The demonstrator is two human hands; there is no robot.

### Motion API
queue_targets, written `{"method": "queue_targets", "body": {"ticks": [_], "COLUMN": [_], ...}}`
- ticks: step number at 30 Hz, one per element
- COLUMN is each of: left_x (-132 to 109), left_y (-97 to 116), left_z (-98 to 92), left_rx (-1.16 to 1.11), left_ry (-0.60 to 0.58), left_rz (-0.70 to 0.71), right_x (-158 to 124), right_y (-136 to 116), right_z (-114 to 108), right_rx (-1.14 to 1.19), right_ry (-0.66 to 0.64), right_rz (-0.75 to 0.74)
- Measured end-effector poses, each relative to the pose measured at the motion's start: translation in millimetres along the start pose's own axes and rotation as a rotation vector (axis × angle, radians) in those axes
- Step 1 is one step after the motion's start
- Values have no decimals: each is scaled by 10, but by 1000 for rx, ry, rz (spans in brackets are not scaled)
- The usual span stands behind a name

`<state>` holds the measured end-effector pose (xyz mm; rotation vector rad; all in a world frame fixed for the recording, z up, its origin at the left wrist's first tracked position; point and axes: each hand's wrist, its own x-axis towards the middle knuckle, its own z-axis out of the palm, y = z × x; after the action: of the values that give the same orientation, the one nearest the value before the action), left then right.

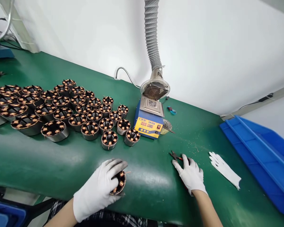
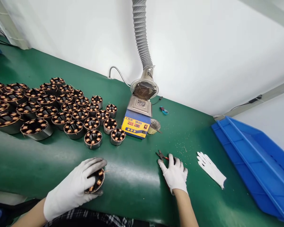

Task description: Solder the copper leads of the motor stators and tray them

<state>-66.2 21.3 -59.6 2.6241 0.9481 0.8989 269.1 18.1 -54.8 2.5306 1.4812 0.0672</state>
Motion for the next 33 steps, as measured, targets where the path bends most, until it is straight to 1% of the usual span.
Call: {"method": "queue_targets", "body": {"ticks": [1, 2, 4, 6, 7, 8, 10, 11, 12, 14, 16, 18, 20, 22, 25, 28, 33], "left_x": [13, 29, 67, 112, 133, 150, 167, 164, 155, 119, 78, 45, 27, 23, 33, 28, -44], "left_y": [50, 109, 232, 323, 347, 357, 352, 348, 350, 386, 459, 538, 589, 605, 601, 607, 580], "left_z": [-22, -48, -102, -143, -152, -156, -154, -159, -173, -241, -351, -457, -515, -522, -500, -499, -473], "left_rx": [-77, -187, -538, -889, -1027, -1147, -1338, -1440, -1523, -1633, -1695, -1733, -1754, -1771, -1770, -1756, -1672], "left_ry": [-15, -42, -102, -124, -114, -93, -80, -94, -123, -150, -121, -66, -38, -27, -19, -10, -12], "left_rz": [-77, -186, -451, -654, -717, -769, -871, -930, -975, -1055, -1144, -1239, -1301, -1343, -1350, -1322, -1368], "right_x": [-41, -88, -194, -299, -350, -402, -515, -577, -640, -757, -840, -877, -882, -872, -861, -867, -874], "right_y": [-28, -66, -157, -254, -304, -355, -469, -532, -595, -710, -792, -829, -830, -811, -777, -758, -759], "right_z": [32, 52, 87, 128, 144, 146, 87, 17, -77, -310, -539, -702, -779, -796, -786, -792, -808], "right_rx": [-5, 0, 30, 74, 108, 166, 364, 484, 596, 713, 708, 645, 576, 519, 433, 390, 364], "right_ry": [5, 26, 66, 121, 183, 270, 439, 477, 447, 287, 98, -37, -107, -146, -193, -221, -218], "right_rz": [6, 18, 47, 28, -34, -136, -414, -566, -699, -903, -1045, -1122, -1136, -1122, -1100, -1097, -1090]}}
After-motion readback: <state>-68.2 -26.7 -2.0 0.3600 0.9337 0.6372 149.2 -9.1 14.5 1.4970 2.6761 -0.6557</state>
